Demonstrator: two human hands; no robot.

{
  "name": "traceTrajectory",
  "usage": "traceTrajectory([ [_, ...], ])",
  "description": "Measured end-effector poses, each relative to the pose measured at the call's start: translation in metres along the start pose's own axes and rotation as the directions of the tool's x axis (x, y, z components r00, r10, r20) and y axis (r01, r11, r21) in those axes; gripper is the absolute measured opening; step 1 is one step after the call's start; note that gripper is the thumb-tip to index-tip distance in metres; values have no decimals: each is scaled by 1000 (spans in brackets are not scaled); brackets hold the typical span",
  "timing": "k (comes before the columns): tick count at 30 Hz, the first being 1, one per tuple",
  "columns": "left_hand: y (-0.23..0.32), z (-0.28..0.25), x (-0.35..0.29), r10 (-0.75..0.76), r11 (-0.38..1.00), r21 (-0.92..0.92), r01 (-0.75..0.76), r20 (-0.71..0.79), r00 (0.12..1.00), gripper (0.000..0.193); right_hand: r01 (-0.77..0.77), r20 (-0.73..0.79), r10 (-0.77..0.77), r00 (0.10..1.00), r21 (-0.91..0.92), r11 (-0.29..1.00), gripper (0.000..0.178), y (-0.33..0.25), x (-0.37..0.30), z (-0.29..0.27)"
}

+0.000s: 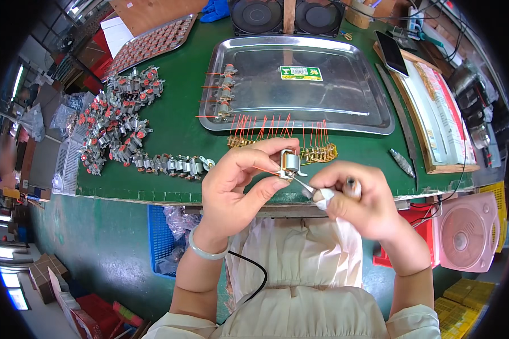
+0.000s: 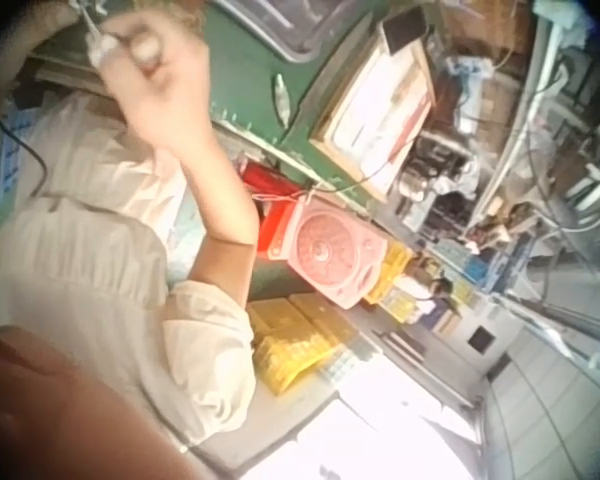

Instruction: Assembling electronic components by attaching wires and tightening screws using a screwdriver.

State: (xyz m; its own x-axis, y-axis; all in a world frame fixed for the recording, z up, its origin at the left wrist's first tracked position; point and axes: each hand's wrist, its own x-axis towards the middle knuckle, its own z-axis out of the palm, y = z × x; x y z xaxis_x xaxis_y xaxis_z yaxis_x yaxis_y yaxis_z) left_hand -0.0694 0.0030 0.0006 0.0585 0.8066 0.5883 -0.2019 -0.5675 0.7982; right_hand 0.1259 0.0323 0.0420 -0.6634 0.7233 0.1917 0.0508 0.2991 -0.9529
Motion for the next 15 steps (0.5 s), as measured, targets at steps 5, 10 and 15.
traceTrajectory([
  [5, -4, -1, -3, 32, 999, 13, -31, -40, 999, 20, -307, 139, 275, 951, 503, 808, 16, 5, 2, 4],
  [10, 0, -11, -6, 63, 997, 50, -57, -117, 991, 23, 297, 180, -250, 951, -322, 899, 25, 15, 11, -3],
  [15, 3, -12, -6, 16, 999, 41, -9, -168, 986, 25, 319, 171, -296, 940, -753, 576, 31, 18, 20, 7],
])
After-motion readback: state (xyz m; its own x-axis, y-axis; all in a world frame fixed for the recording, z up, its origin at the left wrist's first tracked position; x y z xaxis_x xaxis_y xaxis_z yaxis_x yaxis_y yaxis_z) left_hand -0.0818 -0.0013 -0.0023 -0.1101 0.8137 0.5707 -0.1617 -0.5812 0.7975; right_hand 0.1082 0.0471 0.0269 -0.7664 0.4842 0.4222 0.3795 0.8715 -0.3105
